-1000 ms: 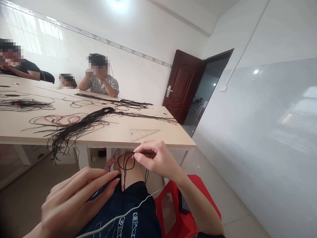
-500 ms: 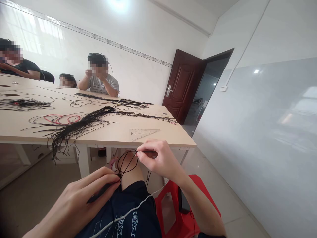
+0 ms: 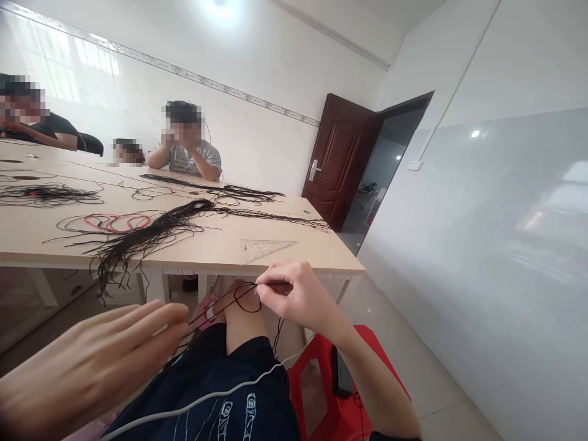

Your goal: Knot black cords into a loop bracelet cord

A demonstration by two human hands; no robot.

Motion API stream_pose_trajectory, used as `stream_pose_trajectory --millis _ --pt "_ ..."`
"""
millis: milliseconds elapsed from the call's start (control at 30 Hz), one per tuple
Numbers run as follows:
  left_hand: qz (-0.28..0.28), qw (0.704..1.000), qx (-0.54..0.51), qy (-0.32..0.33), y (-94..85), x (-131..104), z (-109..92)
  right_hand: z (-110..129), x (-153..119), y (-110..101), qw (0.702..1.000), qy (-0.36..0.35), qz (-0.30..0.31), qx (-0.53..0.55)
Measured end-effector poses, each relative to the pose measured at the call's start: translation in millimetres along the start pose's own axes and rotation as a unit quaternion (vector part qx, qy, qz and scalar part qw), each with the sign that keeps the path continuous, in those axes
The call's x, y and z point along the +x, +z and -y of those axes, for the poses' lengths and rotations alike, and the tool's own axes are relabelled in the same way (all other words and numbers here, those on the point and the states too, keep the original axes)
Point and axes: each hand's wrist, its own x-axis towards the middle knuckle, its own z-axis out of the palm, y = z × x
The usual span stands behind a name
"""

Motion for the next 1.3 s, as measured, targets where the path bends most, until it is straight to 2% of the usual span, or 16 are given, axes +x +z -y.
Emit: stream_pose_trajectory --millis 33,100,200,267,367,500,567,667,833,933,1000,1167,1300 --pt "0.049 0.998 -0.029 0.027 0.3 -2.2 0.2 -1.3 0.0 0.2 1.0 0.004 0.0 0.001" --pt "0.147 0.984 -0.091 0.039 -0.7 -5.3 3.0 -3.3 -0.2 1.0 1.0 0.013 0.006 0.009" --pt "0.225 0.948 -0.219 -0.058 -2.6 -5.7 9.8 -3.7 -0.5 1.9 0.999 0.028 0.025 0.028" --pt "0.242 0.928 -0.268 -0.094 -1.4 -3.2 13.1 -2.7 -0.6 2.3 0.998 0.032 0.037 0.04" --pt "0.198 0.924 -0.299 -0.13 4.7 3.9 11.9 -0.9 -0.1 3.4 0.996 0.032 0.054 0.06" --pt "0.048 0.947 -0.269 -0.17 15.8 18.3 0.1 1.3 1.0 5.9 0.995 0.019 0.062 0.07" --pt "-0.008 0.96 -0.229 -0.161 21.1 25.7 -5.7 2.4 1.5 7.0 0.995 0.01 0.069 0.072" --pt "-0.053 0.981 -0.161 -0.092 29.0 32.9 -8.2 3.6 1.9 7.6 0.994 -0.001 0.083 0.074" --pt "-0.088 0.995 0.029 0.029 36.5 28.4 -2.3 3.3 1.7 6.6 0.994 -0.004 0.09 0.055" --pt "-0.108 0.975 0.161 0.111 33.4 21.6 -1.3 2.4 1.4 6.7 0.994 -0.01 0.098 0.05" --pt "-0.109 0.961 0.209 0.142 28.6 19.6 -2.4 2.4 1.5 7.3 0.993 -0.014 0.104 0.048" --pt "-0.102 0.952 0.233 0.171 19.9 23.7 -4.2 4.6 1.7 8.4 0.99 -0.015 0.127 0.066" --pt "-0.091 0.973 0.156 0.142 28.4 26.6 3.8 5.7 0.8 8.7 0.988 -0.021 0.114 0.101"
